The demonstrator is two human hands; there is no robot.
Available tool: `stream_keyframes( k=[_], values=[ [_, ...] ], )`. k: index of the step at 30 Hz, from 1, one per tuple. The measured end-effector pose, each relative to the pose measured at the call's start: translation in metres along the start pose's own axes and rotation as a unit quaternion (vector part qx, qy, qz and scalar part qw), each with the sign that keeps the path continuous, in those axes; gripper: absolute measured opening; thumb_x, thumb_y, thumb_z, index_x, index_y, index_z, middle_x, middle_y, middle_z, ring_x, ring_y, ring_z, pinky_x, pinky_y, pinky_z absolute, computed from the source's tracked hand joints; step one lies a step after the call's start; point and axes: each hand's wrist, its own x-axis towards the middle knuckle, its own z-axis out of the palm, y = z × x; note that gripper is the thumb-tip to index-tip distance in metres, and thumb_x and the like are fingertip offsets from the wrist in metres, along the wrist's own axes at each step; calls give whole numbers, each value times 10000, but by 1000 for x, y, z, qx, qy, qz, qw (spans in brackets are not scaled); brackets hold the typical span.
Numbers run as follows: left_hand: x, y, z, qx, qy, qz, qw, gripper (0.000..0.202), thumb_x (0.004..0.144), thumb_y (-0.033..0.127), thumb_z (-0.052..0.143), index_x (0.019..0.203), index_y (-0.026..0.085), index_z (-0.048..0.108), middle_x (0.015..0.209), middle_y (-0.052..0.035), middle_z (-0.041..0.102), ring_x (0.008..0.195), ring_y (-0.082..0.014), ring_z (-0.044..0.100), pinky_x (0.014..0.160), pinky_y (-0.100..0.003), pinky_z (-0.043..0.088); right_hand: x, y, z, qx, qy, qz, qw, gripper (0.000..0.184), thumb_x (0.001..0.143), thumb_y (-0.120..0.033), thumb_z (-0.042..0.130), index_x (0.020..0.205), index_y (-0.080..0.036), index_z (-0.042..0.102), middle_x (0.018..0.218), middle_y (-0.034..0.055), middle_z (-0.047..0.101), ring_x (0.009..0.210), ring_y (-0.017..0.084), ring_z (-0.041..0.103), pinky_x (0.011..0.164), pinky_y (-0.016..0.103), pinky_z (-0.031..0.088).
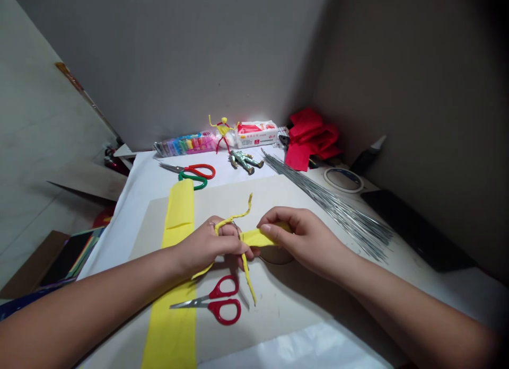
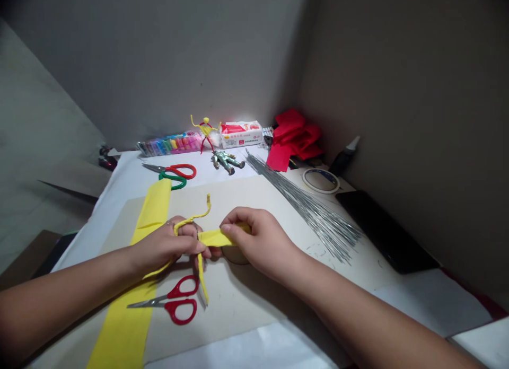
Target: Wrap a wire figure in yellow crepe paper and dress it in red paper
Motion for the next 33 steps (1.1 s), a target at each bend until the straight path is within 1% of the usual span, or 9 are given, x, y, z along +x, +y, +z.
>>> stream_keyframes(
  k=[9, 12, 14, 17, 19, 22, 25, 29, 33],
  values=[
    [2, -4, -5, -51, -8, 8, 999, 123, 614, 154, 679, 495, 156, 647, 563, -35, 695, 685, -209, 674, 600, -264, 498, 5, 12, 0, 169, -88, 92, 977, 205, 813, -357, 592, 820, -152, 606, 517, -62, 468, 447, 55, 342, 425, 177, 241],
    [2, -2, -4, -66, 3, -2, 998, 89, 598, 147, 673, 513, 142, 647, 581, -54, 702, 727, -232, 681, 585, -264, 502, 8, 16, 0, 173, -70, 93, 978, 233, 801, -387, 607, 810, -154, 600, 512, -67, 434, 437, 54, 331, 411, 177, 236],
    [2, 0, -3, -65, 8, -9, 998, 58, 604, 154, 660, 557, 120, 668, 648, -87, 723, 701, -221, 678, 566, -254, 497, 8, 17, -1, 144, -5, 44, 989, 212, 822, -374, 585, 833, -163, 605, 627, -25, 536, 509, 82, 442, 461, 198, 340],
    [2, 3, -3, -70, 26, -8, 997, 63, 594, 154, 652, 571, 100, 675, 703, -120, 729, 708, -228, 676, 545, -247, 488, 1, 13, -2, 19, 168, -134, 977, 105, 860, -255, 543, 890, -184, 614, 858, 43, 620, 756, 153, 564, 681, 286, 454],
    [2, 4, -3, -86, 37, -4, 996, 59, 567, 157, 665, 543, 103, 665, 651, -106, 711, 734, -244, 671, 561, -259, 494, -6, 9, -2, -100, 224, -285, 926, 94, 854, -174, 542, 902, -195, 620, 856, 55, 630, 803, 172, 562, 737, 329, 443],
    [2, 4, -3, -98, 28, -4, 995, 59, 547, 167, 669, 536, 109, 660, 521, -42, 638, 558, -167, 607, 521, -244, 458, -16, 4, 1, -259, 170, -451, 837, 136, 839, -130, 564, 942, -191, 628, 829, 51, 668, 775, 183, 562, 711, 361, 414],
    [3, 2, -4, -86, 33, 4, 996, 44, 540, 157, 661, 519, 130, 634, 420, 40, 495, 413, -83, 448, 447, -216, 363, -18, 2, 7, -334, 112, -491, 797, 184, 884, -131, 477, 991, -157, 623, 882, 73, 689, 831, 204, 579, 718, 376, 414],
    [4, 0, -6, -16, 11, 30, 999, 189, 555, 163, 645, 400, 142, 539, 401, 65, 372, 399, -54, 324, 423, -222, 269, -17, 2, 13, -331, 96, -472, 812, 252, 903, -113, 388, 978, -120, 628, 835, 110, 676, 840, 219, 582, 708, 383, 429],
    [4, 1, -6, 22, 2, 56, 998, 236, 568, 176, 639, 373, 142, 512, 475, 44, 421, 445, -64, 372, 446, -228, 282, -17, 3, 17, -326, 109, -452, 823, 237, 897, -122, 410, 945, -90, 640, 789, 120, 657, 798, 225, 571, 681, 385, 416]
  ],
)
